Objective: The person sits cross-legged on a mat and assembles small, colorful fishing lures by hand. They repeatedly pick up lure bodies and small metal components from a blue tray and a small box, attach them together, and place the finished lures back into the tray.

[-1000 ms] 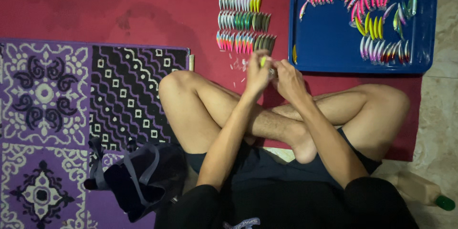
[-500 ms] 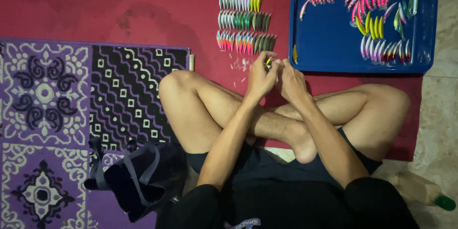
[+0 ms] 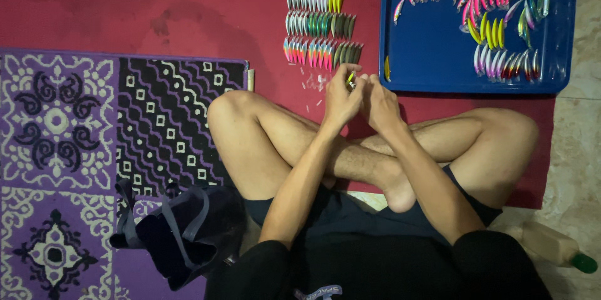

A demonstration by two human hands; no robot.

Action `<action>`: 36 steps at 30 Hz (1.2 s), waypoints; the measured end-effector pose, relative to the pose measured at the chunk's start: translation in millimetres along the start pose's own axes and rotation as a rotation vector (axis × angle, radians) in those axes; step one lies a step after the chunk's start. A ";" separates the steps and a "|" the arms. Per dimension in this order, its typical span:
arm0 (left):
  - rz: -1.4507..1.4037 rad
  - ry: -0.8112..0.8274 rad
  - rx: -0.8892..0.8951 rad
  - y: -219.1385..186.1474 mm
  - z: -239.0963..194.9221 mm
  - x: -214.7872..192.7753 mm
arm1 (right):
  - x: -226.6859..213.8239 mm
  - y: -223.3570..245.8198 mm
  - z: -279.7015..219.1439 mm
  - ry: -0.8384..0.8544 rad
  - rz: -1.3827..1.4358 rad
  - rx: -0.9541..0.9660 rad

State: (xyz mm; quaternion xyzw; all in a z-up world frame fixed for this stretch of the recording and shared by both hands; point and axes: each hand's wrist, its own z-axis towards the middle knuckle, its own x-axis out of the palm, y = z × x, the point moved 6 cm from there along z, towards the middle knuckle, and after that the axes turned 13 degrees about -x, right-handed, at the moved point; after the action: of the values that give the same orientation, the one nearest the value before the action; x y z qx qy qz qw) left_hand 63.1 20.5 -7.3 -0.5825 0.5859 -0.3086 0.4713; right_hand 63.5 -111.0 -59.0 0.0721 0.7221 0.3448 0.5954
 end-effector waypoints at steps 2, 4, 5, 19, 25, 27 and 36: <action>0.004 0.004 -0.003 0.9 0.9 0.4 | -2.5 7.1 4.2 -0.014 0.023 0.005; 0.009 0.007 -0.007 1.2 -0.1 -0.3 | -1.9 10.2 4.7 -0.027 0.048 0.010; 0.015 0.010 -0.004 0.0 -0.4 -0.3 | -1.5 10.7 4.6 -0.030 0.019 -0.018; 0.059 0.070 0.042 10.6 7.7 16.6 | 9.4 -9.5 3.1 -0.072 0.073 -0.107; 0.024 0.049 0.027 8.1 8.2 11.6 | -0.2 2.1 3.7 -0.070 0.066 -0.029; 0.037 0.042 0.038 8.6 8.4 11.2 | -13.1 25.9 0.6 -0.128 0.050 -0.104; 0.023 0.002 0.038 0.1 4.6 -2.4 | -20.2 16.4 5.0 -0.079 0.005 -0.161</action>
State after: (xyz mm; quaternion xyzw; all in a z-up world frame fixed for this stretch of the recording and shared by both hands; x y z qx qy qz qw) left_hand 67.0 23.7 -8.6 -0.5663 0.5872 -0.3149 0.4850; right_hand 68.8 -107.0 -33.2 0.0394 0.6678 0.3998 0.6266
